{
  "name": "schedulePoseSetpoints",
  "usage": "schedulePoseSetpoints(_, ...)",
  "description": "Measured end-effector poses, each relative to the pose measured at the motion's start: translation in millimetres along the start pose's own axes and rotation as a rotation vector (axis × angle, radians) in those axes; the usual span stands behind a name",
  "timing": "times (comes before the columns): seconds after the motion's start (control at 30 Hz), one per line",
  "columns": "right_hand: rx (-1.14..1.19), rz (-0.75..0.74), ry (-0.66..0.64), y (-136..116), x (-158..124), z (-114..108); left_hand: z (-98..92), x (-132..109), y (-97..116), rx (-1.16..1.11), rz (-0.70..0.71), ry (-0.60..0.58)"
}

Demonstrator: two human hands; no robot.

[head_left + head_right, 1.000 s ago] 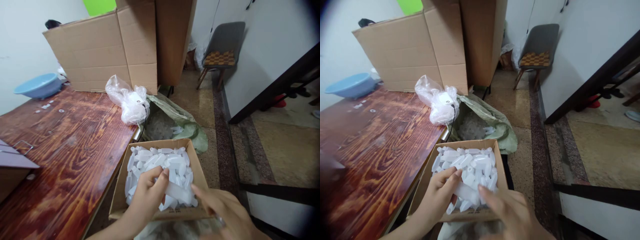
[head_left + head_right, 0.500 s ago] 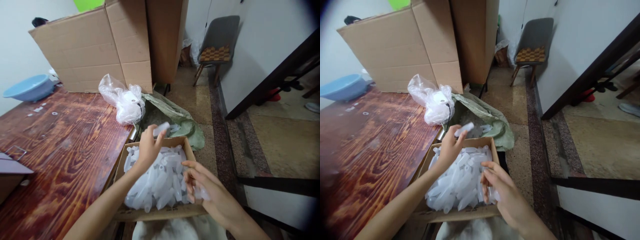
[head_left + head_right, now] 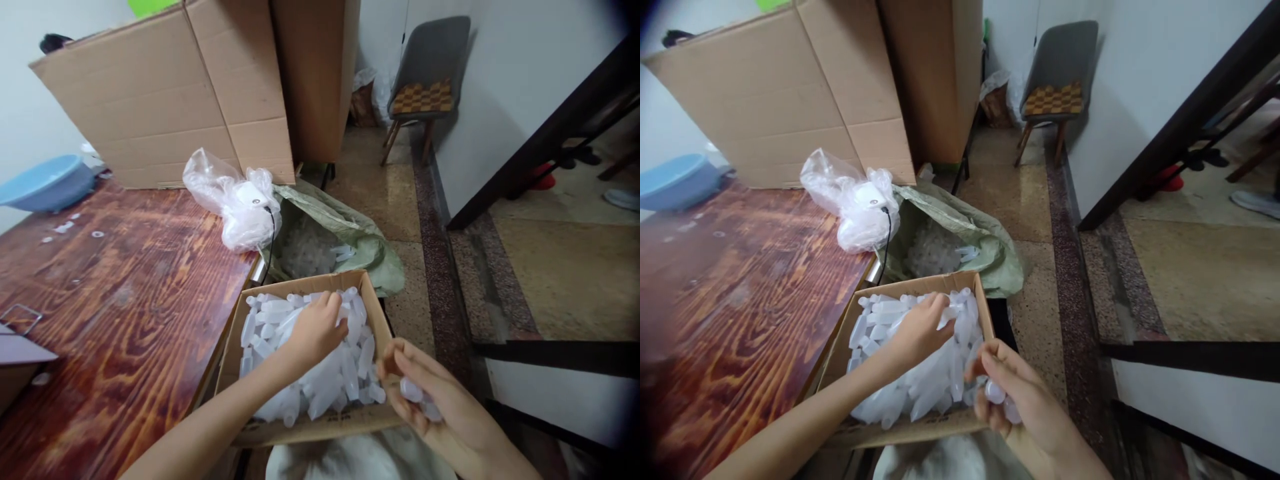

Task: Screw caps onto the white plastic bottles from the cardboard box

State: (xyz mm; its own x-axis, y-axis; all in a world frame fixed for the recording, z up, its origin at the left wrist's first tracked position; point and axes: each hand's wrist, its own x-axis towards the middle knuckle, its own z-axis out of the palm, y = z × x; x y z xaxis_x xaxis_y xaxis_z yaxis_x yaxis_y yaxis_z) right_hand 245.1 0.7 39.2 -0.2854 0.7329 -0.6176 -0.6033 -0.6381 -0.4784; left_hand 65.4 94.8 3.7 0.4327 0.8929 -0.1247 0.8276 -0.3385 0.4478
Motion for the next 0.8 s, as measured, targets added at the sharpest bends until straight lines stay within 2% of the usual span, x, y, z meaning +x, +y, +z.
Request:
schedulePoseSetpoints(0.1, -0.191, -0.233, 0.078, 4.7, 3.6, -1.8, -24.2, -18.2, 9.6, -0.152, -0.015, 0.059)
schedulePoseSetpoints(0.17, -0.280, -0.303, 0.136, 6.6, 4.2, -3.7, -35.4, -33.0, 17.0, -0.385, -0.053, 0.108)
schedulePoseSetpoints(0.27, -0.373, -0.333, 0.158, 8.2, 1.6, -6.2, -40.7, -52.0, 26.3, -0.803, -0.191, 0.150)
schedulePoseSetpoints(0.37, -0.464, -0.410, 0.175, 10.4, -4.4, -4.1, -37.2, -63.9, 33.5, -1.045, -0.300, 0.154)
schedulePoseSetpoints(0.43, -0.512, -0.492, 0.205, 12.0, -8.6, 0.2, -34.2, -69.0, 37.6, -1.121, -0.334, 0.149)
schedulePoseSetpoints(0.5, -0.516, -0.530, 0.165, 13.1, -11.3, 4.9, -32.1, -73.1, 41.0, -1.152, -0.354, 0.142)
schedulePoseSetpoints(0.6, -0.417, -0.520, 0.088, 14.5, -10.5, 9.2, -29.0, -78.6, 44.5, -1.192, -0.366, 0.150)
schedulePoseSetpoints(0.67, -0.359, -0.521, 0.087, 16.2, -7.6, 9.2, -26.3, -82.5, 46.3, -1.247, -0.365, 0.141)
schedulePoseSetpoints(0.8, -0.505, -0.480, 0.091, 20.0, -4.6, 5.0, -22.7, -90.0, 48.2, -1.359, -0.342, 0.095)
